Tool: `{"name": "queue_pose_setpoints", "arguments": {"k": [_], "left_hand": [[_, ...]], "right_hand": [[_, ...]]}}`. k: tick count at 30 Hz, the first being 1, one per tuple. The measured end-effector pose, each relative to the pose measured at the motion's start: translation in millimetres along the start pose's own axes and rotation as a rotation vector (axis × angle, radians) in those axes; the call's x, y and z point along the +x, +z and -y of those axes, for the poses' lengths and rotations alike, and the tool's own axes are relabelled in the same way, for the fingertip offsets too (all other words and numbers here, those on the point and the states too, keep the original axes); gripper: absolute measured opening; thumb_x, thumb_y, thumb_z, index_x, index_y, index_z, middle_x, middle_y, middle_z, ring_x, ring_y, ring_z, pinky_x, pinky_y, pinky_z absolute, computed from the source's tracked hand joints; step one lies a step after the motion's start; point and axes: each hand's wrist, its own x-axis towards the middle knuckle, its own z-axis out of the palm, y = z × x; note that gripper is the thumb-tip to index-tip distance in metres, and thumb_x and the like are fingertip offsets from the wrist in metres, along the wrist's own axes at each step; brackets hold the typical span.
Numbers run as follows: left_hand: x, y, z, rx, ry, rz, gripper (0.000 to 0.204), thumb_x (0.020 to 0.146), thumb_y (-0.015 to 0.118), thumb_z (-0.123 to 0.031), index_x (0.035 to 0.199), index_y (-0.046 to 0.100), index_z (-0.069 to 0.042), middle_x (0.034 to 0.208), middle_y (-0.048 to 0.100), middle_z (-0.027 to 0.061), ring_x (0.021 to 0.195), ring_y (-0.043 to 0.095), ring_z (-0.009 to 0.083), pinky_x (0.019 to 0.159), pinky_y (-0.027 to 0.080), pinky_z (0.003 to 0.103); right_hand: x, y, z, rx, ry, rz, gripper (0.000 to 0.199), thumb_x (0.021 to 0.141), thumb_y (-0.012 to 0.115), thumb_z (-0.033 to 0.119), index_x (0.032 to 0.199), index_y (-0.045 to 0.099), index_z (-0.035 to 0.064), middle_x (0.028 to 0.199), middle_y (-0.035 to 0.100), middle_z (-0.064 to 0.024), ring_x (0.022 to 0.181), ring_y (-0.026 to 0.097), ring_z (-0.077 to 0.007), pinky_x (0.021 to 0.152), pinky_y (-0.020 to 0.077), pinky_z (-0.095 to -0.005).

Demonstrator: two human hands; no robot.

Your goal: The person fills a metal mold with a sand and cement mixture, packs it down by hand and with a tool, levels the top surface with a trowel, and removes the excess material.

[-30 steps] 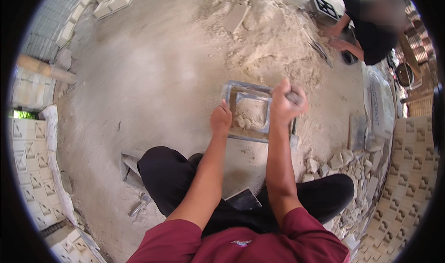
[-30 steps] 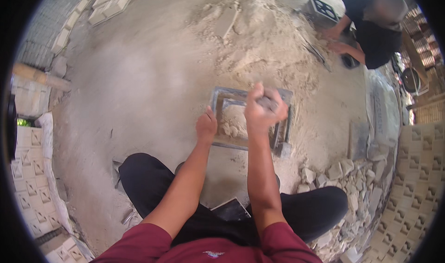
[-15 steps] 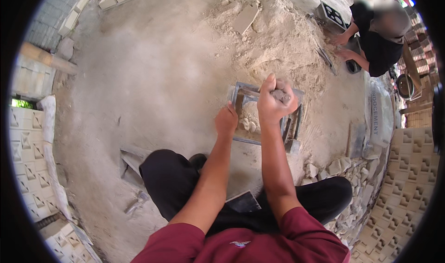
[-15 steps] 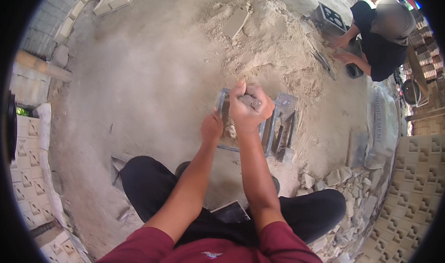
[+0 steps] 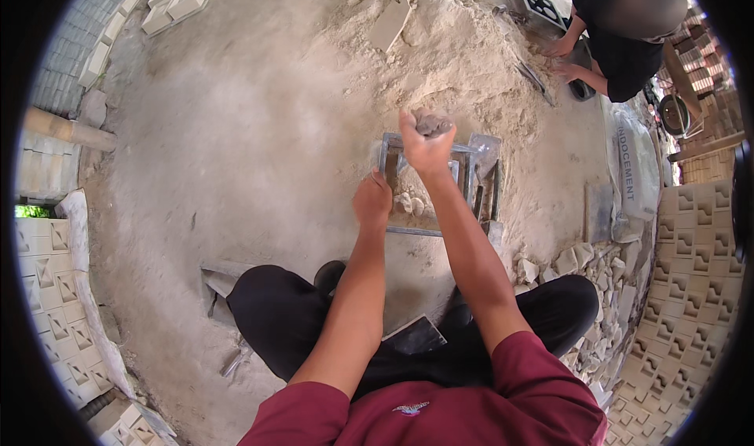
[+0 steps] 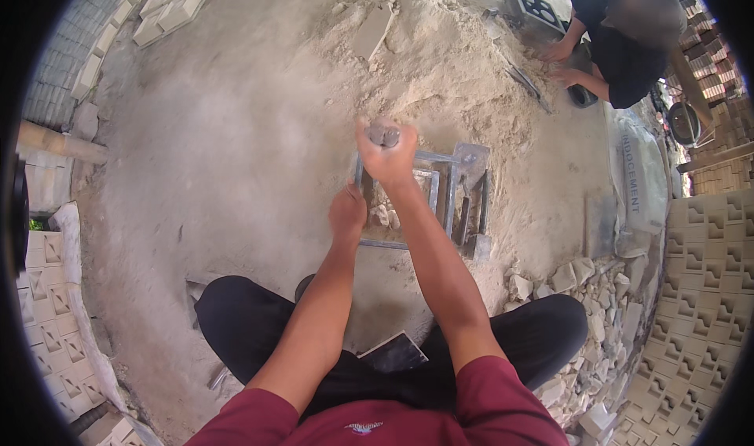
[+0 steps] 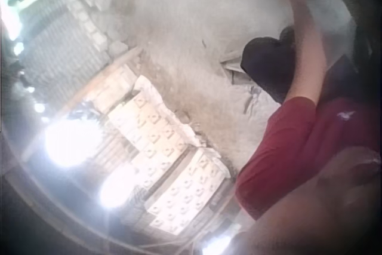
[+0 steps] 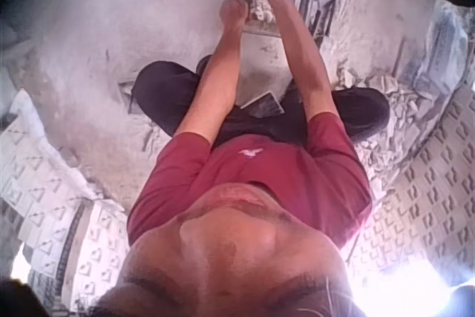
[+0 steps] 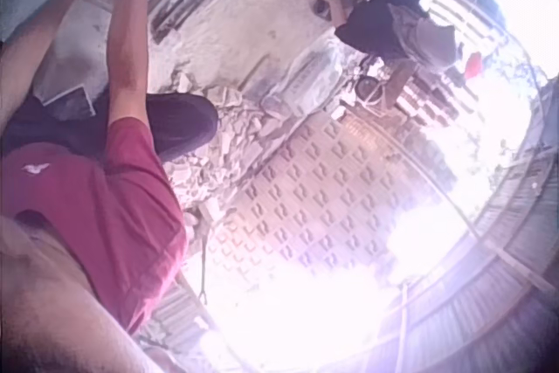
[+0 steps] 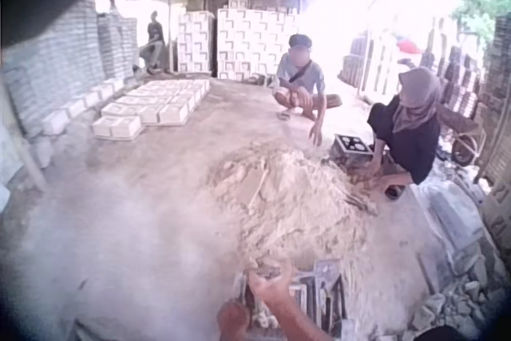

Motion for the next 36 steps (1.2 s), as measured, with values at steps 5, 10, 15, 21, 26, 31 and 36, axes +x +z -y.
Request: {"name": "queue_pose_setpoints", "arguments": {"k": [5,10,15,21,26,31,36], "left_hand": [[6,-7,3,-0.002,-0.017,0.018,0.06,0.1,0.026,-0.039,0.087,0.069,0.001,0.085,0.066,0.0257,0.083,0.063,0.0454,0.077,0.05,0.053],[-3,-1,-2,0.006,-0.045,0.038,0.06,0.1,0.026,-0.038,0.085,0.069,0.001,0.086,0.066,0.026,0.084,0.064,0.0447,0.076,0.05,0.054],[0,-2,4,0.022,-0.012,-0.03,0.061,0.1,0.027,-0.039,0.082,0.069,0.002,0.086,0.066,0.0267,0.083,0.064,0.0447,0.076,0.049,0.054],[-3,-4,-2,0.012,-0.022,-0.015,0.067,0.1,0.026,-0.043,0.085,0.068,0.007,0.086,0.064,0.0313,0.085,0.062,0.0484,0.079,0.048,0.055],[-7,0,3,0.063,-0.03,-0.061,0.065,0.1,0.027,-0.041,0.078,0.068,0.004,0.084,0.066,0.0276,0.081,0.064,0.0455,0.074,0.05,0.053],[0,3,-1,0.047,0.028,-0.047,0.065,0.1,0.026,-0.042,0.083,0.069,0.005,0.084,0.066,0.0284,0.082,0.063,0.0462,0.075,0.05,0.054],[0,0,4,0.051,0.018,-0.039,0.065,0.099,0.025,-0.042,0.086,0.069,0.004,0.086,0.066,0.0284,0.084,0.063,0.0467,0.077,0.049,0.054]], "right_hand": [[-12,2,5,-0.056,-0.059,0.044,0.036,0.077,0.067,0.006,0.051,0.042,0.0042,0.046,0.037,-0.0016,0.047,0.032,-0.0065,0.042,0.0292,-0.0279],[0,-2,-13,-0.041,-0.01,0.072,0.037,0.081,0.064,0.002,0.053,0.041,0.0066,0.049,0.036,0.0065,0.047,0.031,-0.0043,0.042,0.0225,-0.0261],[-3,-29,-7,-0.147,-0.133,-0.001,0.039,0.079,0.065,0.004,0.052,0.038,0.0066,0.048,0.033,0.0044,0.047,0.029,-0.0055,0.042,0.0221,-0.0274],[-4,-51,11,-0.326,-0.332,-0.101,0.042,0.079,0.066,0.005,0.05,0.035,0.0066,0.046,0.028,0.0007,0.048,0.027,-0.004,0.041,0.0227,-0.0276],[-1,-62,5,-0.117,-0.155,-0.113,0.042,0.078,0.066,0.003,0.05,0.035,0.0063,0.046,0.029,0.0013,0.047,0.028,-0.0043,0.041,0.024,-0.0274],[4,-93,-3,-0.255,-0.253,-0.064,0.039,0.081,0.065,-0.001,0.054,0.039,0.0072,0.051,0.038,0.006,0.051,0.032,-0.0022,0.043,0.0256,-0.025],[-2,-98,7,-0.036,-0.179,-0.192,0.038,0.083,0.064,-0.002,0.055,0.041,0.0087,0.056,0.041,0.0086,0.053,0.034,-0.0014,0.043,0.0249,-0.025]]}}
